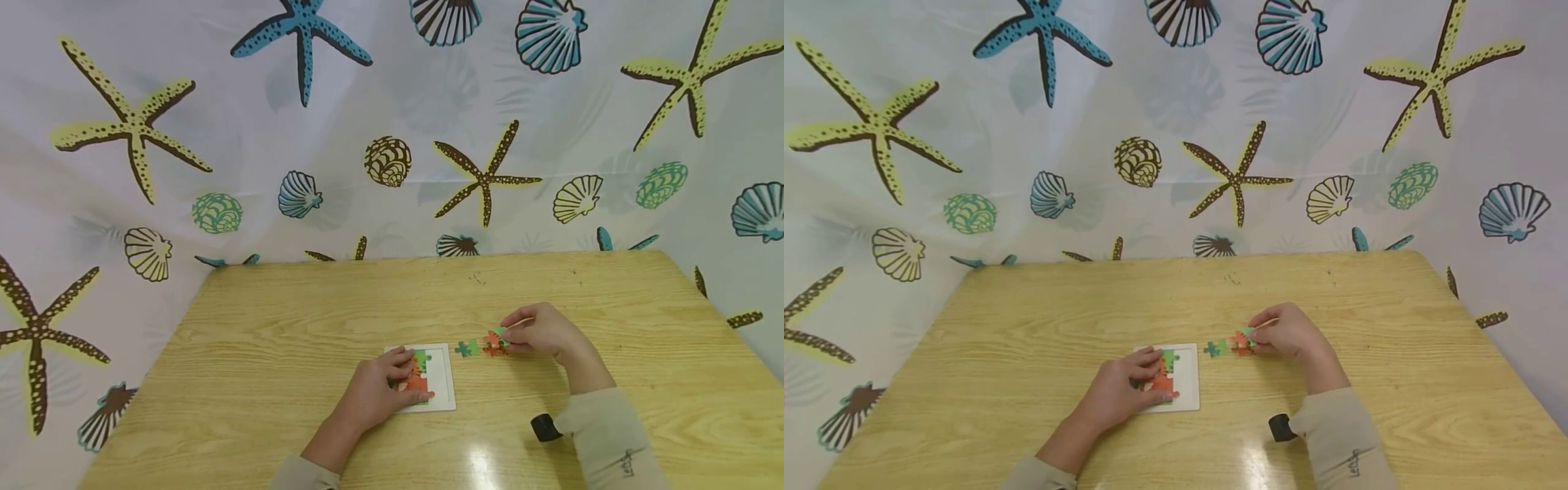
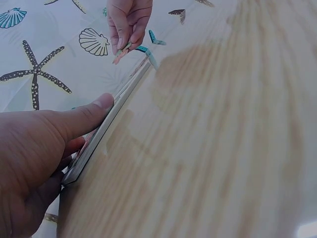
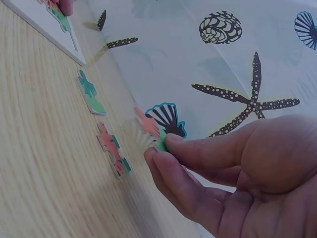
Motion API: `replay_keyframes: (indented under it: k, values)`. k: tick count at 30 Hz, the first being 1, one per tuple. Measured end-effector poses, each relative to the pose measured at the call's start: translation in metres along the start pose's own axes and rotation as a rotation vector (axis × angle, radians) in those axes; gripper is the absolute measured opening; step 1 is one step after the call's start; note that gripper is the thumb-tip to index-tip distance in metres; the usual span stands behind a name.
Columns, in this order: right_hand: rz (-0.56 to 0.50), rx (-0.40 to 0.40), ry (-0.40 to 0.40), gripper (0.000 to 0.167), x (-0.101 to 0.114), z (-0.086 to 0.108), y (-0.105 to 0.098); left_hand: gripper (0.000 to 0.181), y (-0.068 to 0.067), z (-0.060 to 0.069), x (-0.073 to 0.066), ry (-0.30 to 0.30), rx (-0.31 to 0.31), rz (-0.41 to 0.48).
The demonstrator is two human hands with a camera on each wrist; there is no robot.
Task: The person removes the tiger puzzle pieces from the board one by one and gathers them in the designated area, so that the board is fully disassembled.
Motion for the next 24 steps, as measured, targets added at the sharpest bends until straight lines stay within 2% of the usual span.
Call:
replay_keyframes:
  k: [19,24]
  values:
    - [0.045,-0.034,0.002,0.027,-0.002,0.002,-0.012,0.061,0.002,-0.001,0.002,-0.011,0.001,0.015]
    - [0.047,-0.029,0.004,0.027,-0.004,0.002,-0.014,0.062,0.001,0.0,0.001,0.002,-0.004,0.0]
Point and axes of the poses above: each hand's wrist, its own z-axis away from the middle knuckle, its own y-axis out of the palm, x = y × z, the point moved 3 cm from there along -z, towards the middle knuckle, and after that the axes turned 15 degrees about -z, right-handed, at the moved point
